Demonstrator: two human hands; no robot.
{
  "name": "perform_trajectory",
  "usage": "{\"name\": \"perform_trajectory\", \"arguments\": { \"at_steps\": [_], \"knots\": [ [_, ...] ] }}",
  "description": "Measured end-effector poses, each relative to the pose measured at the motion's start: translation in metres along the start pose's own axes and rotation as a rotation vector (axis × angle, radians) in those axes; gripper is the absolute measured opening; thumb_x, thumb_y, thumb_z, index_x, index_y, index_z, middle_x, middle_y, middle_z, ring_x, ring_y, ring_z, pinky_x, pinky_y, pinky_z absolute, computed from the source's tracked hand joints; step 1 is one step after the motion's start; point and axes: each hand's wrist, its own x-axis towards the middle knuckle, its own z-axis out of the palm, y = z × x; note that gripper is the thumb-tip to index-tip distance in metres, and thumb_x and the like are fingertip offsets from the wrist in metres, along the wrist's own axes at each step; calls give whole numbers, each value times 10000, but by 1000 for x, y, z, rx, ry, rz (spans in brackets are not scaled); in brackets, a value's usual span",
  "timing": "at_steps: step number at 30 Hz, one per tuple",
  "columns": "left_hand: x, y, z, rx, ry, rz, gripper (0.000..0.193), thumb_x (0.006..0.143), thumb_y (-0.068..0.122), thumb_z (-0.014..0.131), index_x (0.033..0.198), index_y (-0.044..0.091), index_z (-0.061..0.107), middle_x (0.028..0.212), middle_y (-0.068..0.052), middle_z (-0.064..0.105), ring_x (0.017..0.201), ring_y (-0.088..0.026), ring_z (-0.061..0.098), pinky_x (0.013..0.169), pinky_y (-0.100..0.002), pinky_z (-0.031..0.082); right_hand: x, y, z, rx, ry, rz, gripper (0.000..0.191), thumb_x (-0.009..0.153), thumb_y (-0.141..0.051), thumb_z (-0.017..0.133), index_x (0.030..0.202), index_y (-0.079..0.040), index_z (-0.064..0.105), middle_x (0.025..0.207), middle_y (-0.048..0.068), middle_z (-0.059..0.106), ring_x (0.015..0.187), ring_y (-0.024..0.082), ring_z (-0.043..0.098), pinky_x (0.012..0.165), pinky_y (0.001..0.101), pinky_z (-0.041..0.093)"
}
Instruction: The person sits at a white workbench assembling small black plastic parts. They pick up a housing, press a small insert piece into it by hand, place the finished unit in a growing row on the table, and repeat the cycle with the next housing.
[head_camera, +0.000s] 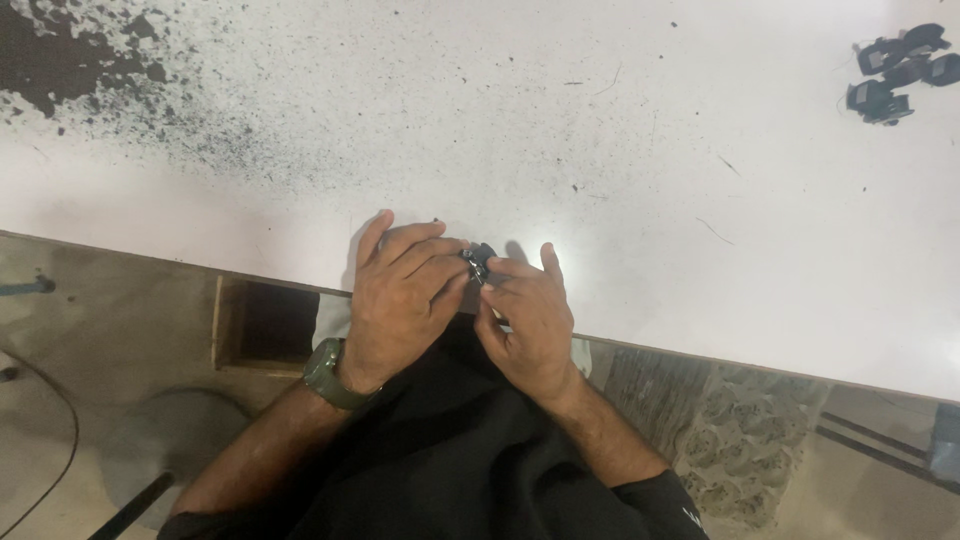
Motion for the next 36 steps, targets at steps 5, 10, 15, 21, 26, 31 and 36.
{"name": "perform_trajectory", "arguments": {
  "at_steps": [5, 10, 15, 21, 26, 31, 36],
  "knots": [
    [2, -2, 0, -20, 18, 13, 122, 909, 128, 772, 1029, 115, 753, 1142, 6, 743, 1238, -203, 612, 1214, -514, 272, 7, -6, -1, -22, 14, 18, 300, 816, 87, 792, 1011, -83, 640, 972, 46, 697, 1144, 227, 693, 1258, 563, 316],
    [3, 2, -5, -26, 37, 1, 134, 907, 104, 758, 1039, 105, 737, 1137, -5, 737, 1252, -214, 615, 1216, -517, 294, 10, -8, -4, -7, -20, 23, 308, 828, 82, 785, 1059, -64, 643, 1034, 78, 692, 1151, 242, 684, 1256, 571, 310],
    [6, 7, -15, 13, 27, -84, 155, 853, 131, 787, 974, 109, 694, 1156, -43, 679, 1265, -255, 591, 1207, -553, 298, 10, -6, -21, 22, -2, -3, 325, 845, 84, 726, 1120, -79, 668, 1057, 69, 638, 1206, 282, 655, 1297, 596, 224],
    [12, 6, -21, -10, -4, -8, 274, 859, 153, 786, 1106, 71, 699, 1245, -74, 628, 1289, -298, 558, 1183, -562, 304, 17, -4, -33, -118, -70, 138, 316, 848, -165, 807, 1140, -87, 712, 1072, 80, 594, 1263, 321, 546, 1241, 647, 142],
    [16, 10, -15, -8, -45, 20, 179, 890, 110, 764, 1057, 89, 702, 1249, -57, 649, 1304, -271, 569, 1194, -546, 334, 22, -3, -26, -176, -118, 178, 345, 854, -239, 846, 1150, -100, 733, 1141, 58, 593, 1290, 283, 530, 1240, 691, 147],
    [16, 7, -12, 57, -15, 101, 149, 881, 72, 769, 999, 94, 682, 1249, -55, 651, 1288, -260, 592, 1197, -532, 364, 21, 2, -24, -166, -80, 154, 329, 833, -234, 859, 1093, -90, 719, 1169, 73, 602, 1277, 280, 530, 1237, 687, 156],
    [9, 4, -5, 104, 47, 190, 197, 893, 53, 791, 1037, 79, 659, 1265, -70, 626, 1260, -273, 598, 1168, -518, 400, 17, 9, -23, -126, -79, 176, 327, 818, -234, 869, 1061, -79, 715, 1099, 68, 584, 1257, 280, 536, 1246, 691, 157]
  ]
}}
